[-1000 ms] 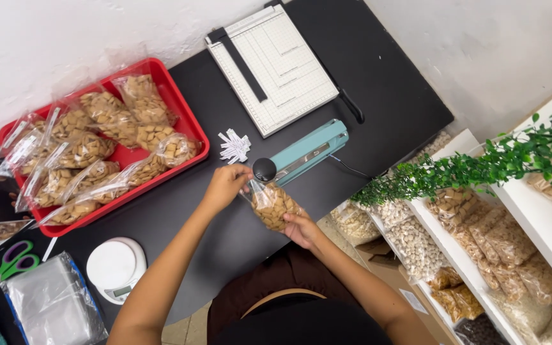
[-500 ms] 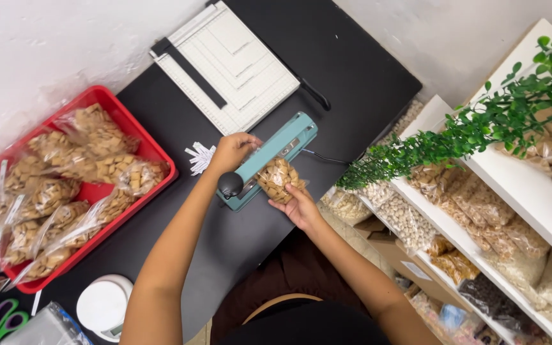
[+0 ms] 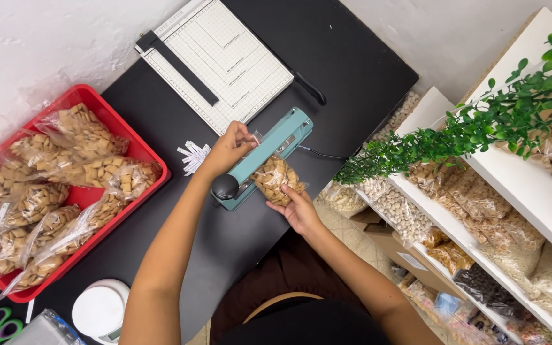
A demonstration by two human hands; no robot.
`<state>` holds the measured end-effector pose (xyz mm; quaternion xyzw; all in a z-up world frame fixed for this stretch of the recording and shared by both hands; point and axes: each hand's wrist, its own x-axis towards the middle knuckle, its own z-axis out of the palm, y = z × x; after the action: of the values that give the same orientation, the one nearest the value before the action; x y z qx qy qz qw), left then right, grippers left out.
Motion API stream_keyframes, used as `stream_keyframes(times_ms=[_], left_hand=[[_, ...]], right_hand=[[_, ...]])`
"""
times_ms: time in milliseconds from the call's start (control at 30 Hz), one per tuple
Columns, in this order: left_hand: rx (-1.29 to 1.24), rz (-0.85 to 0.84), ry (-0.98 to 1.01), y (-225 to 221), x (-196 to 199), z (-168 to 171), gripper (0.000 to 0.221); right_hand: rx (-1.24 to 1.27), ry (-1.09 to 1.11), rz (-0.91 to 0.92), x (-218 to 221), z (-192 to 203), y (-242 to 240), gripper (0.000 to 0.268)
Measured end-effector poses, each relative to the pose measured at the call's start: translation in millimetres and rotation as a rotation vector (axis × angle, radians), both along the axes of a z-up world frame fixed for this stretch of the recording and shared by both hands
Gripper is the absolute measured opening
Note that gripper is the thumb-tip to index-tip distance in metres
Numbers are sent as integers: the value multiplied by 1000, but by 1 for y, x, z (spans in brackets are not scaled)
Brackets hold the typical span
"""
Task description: The person places a plastic bag filled with snacks into a handheld heat sealer to seal the top. They then pick up a small white label, place it on the sealed bag, and use the sealer again to affix the label. This process is repeated for multiple bags, which are then placed into a red tray.
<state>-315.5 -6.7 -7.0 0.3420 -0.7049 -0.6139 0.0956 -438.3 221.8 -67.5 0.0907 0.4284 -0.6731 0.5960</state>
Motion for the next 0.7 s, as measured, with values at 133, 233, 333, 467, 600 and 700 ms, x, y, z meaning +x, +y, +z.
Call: stream_keyframes(times_ms=[133,233,333,467,600,700], left_hand=[[39,-79,128,1,7,16,21],[-46,-166,110,-4,10,19,8],[37,-194,93,-11,12,10,19],[100,-212,107,-16,12,12,41],[96,-248,110,-22,10,17,47],[154,-226,131,-24,11,19,47]], right_hand=[[13,27,8,-1,0,0,42],[16,40,21,0,9,-1,43],[22,54,20,1,10,-2,43],[26,67,33,1,10,-2,43],[30,81,41,2,20,-2,43],[19,84,46,2,19,-2,44]])
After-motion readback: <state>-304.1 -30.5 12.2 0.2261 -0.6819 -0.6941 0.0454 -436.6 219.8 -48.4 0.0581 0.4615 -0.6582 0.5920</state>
